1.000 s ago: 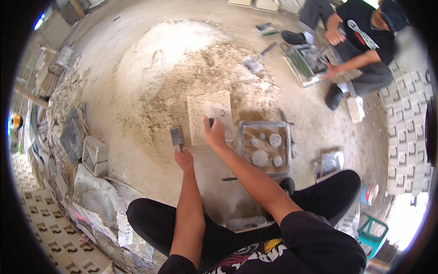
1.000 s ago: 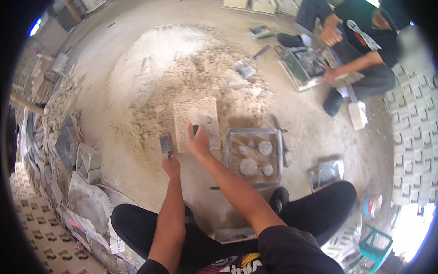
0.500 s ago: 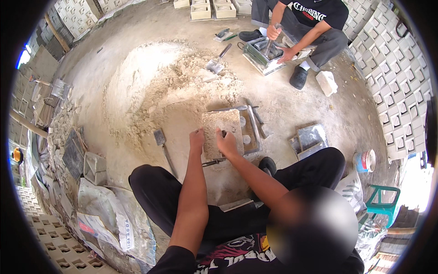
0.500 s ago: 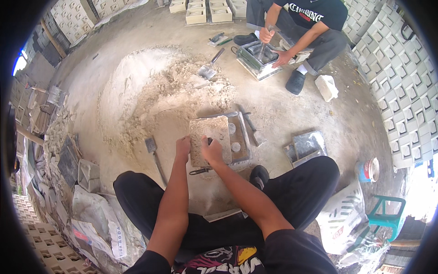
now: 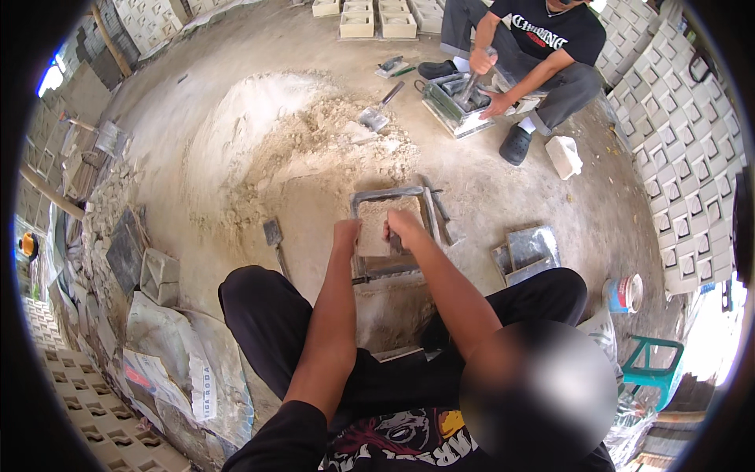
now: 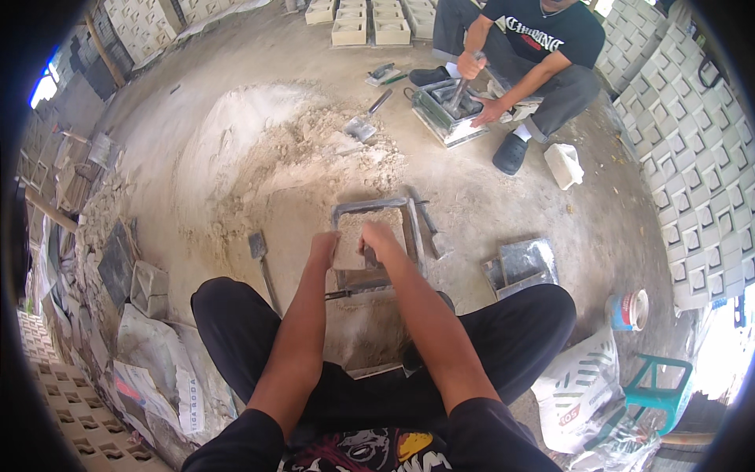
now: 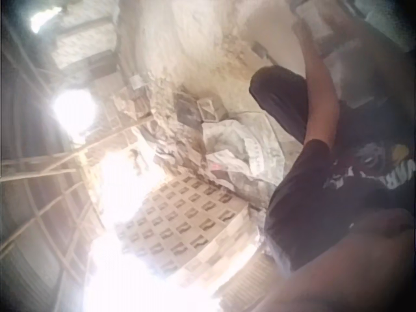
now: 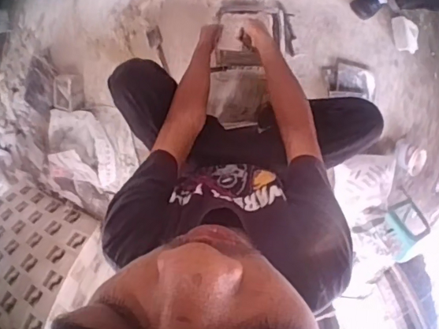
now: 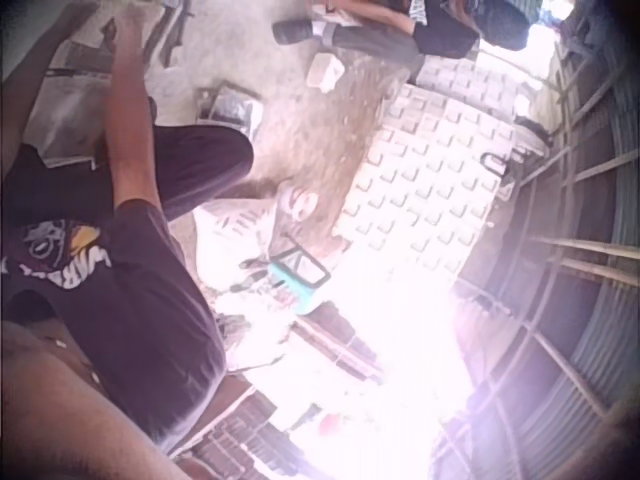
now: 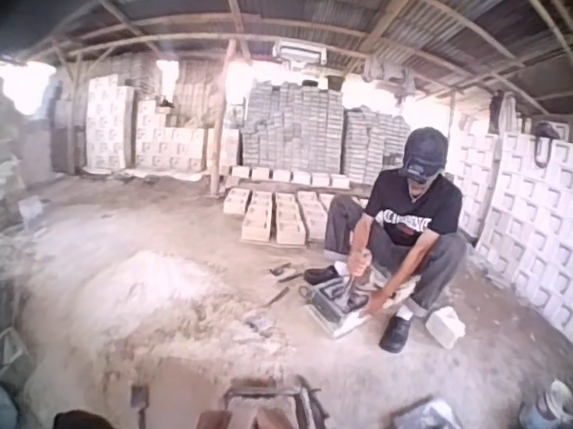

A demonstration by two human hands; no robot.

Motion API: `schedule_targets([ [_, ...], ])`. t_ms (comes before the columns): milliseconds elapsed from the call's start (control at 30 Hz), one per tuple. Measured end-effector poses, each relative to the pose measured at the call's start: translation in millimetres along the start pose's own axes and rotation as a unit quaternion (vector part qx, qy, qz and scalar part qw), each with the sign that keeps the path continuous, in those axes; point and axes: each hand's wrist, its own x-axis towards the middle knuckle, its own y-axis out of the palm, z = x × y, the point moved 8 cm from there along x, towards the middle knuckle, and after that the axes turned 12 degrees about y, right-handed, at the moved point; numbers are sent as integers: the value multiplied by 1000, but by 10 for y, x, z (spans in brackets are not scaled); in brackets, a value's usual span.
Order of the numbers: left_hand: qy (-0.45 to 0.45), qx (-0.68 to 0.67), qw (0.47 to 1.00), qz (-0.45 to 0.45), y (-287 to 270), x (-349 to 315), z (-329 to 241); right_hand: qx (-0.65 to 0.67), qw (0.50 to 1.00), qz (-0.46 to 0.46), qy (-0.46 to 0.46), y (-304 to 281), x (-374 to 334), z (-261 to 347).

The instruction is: The person packs a sandy building material into a small mold by hand, levels it with a trowel, and then places the mold inside a larger metal frame to compact it further.

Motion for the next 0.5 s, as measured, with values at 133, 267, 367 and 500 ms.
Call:
schedule_targets([
  [133, -83, -170, 982, -14, 90, 106, -74, 89, 993, 7, 81, -41, -122, 410],
  [267, -152, -196, 968, 28, 226, 252, -36, 24, 991, 13, 131, -231, 25, 684],
  [367, -150, -218, 963, 43, 400, 175, -110, 30, 992, -1, 121, -453, 192, 678],
  [500, -114, -215, 968, 66, 463, 23, -327, 63, 989, 21, 132, -593, 196, 643],
])
